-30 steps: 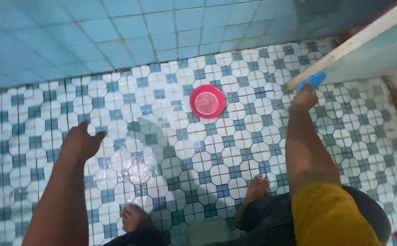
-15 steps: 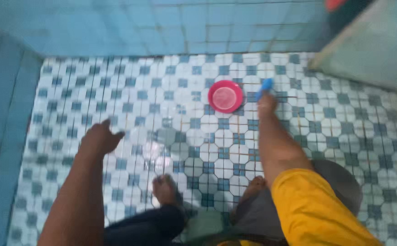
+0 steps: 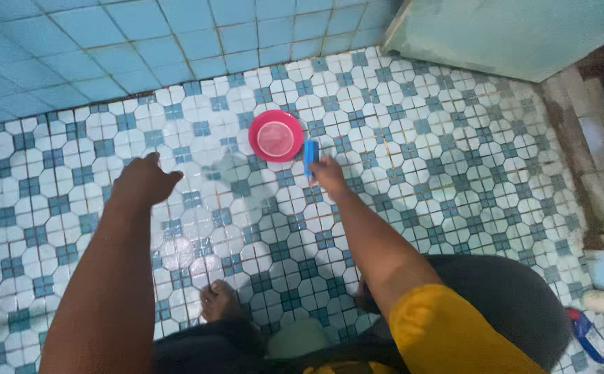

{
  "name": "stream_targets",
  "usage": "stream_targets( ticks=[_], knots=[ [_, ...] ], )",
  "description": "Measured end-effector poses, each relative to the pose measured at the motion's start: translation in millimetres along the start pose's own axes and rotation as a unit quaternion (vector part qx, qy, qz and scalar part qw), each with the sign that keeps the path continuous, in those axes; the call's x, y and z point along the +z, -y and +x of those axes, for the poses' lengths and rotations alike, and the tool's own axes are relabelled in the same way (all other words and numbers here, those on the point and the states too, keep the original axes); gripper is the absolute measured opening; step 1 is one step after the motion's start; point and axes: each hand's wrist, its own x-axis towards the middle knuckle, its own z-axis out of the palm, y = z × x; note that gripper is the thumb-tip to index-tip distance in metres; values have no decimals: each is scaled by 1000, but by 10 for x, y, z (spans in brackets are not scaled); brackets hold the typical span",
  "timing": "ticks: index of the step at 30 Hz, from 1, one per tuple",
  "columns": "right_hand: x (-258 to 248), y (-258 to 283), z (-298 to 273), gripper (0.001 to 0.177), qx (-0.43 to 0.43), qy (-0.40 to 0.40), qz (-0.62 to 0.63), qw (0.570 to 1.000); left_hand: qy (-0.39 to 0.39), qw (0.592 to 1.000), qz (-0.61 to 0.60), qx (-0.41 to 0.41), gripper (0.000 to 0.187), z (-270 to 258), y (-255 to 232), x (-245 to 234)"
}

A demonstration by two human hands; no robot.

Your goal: The person turns on a wall tap, wets a blue scrubbing sponge, and scrubs the tiled floor in a bathroom. They repeatedly dip the sponge into a pink bowl of water and scrub different sections of the floor.

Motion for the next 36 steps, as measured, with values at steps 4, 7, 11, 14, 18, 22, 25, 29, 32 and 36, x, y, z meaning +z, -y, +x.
stream_targets(
  ticks=[4, 7, 11, 14, 18, 22, 25, 29, 32, 36],
  knots=[
    [-23, -225, -362, 21, 70, 264, -172, 946, 14, 999, 27, 33, 79, 41, -193, 17],
    [174, -365, -688, 26, 270, 393, -214, 853, -12, 999, -17, 46, 83, 145, -28, 135],
    [570, -479, -1107, 22, 328, 477, -165, 799, 29, 998, -54, 27, 82, 282, 224, 351],
    [697, -326, -1319, 27, 334, 494, -176, 783, 16, 996, -82, 19, 85, 338, 227, 291],
    [666, -426, -1941, 35, 399, 514, -235, 722, 11, 984, -175, -25, 83, 299, 158, 175],
    [775, -847, -2336, 45, 323, 590, -369, 641, 25, 979, -199, -46, 82, 273, 120, 93],
    [918, -1242, -2762, 41, 385, 631, -240, 629, -54, 974, -219, 5, 77, 195, 211, 185],
    [947, -1349, -2759, 46, 359, 661, -303, 586, -46, 957, -283, -45, 75, 65, 362, 111],
    [696, -1245, -2686, 38, 126, 739, -308, 586, -61, 951, -295, -68, 72, -106, 484, 163],
    [629, -986, -2450, 43, 280, 664, -360, 593, -72, 934, -346, -50, 69, -147, 589, 240]
  ],
)
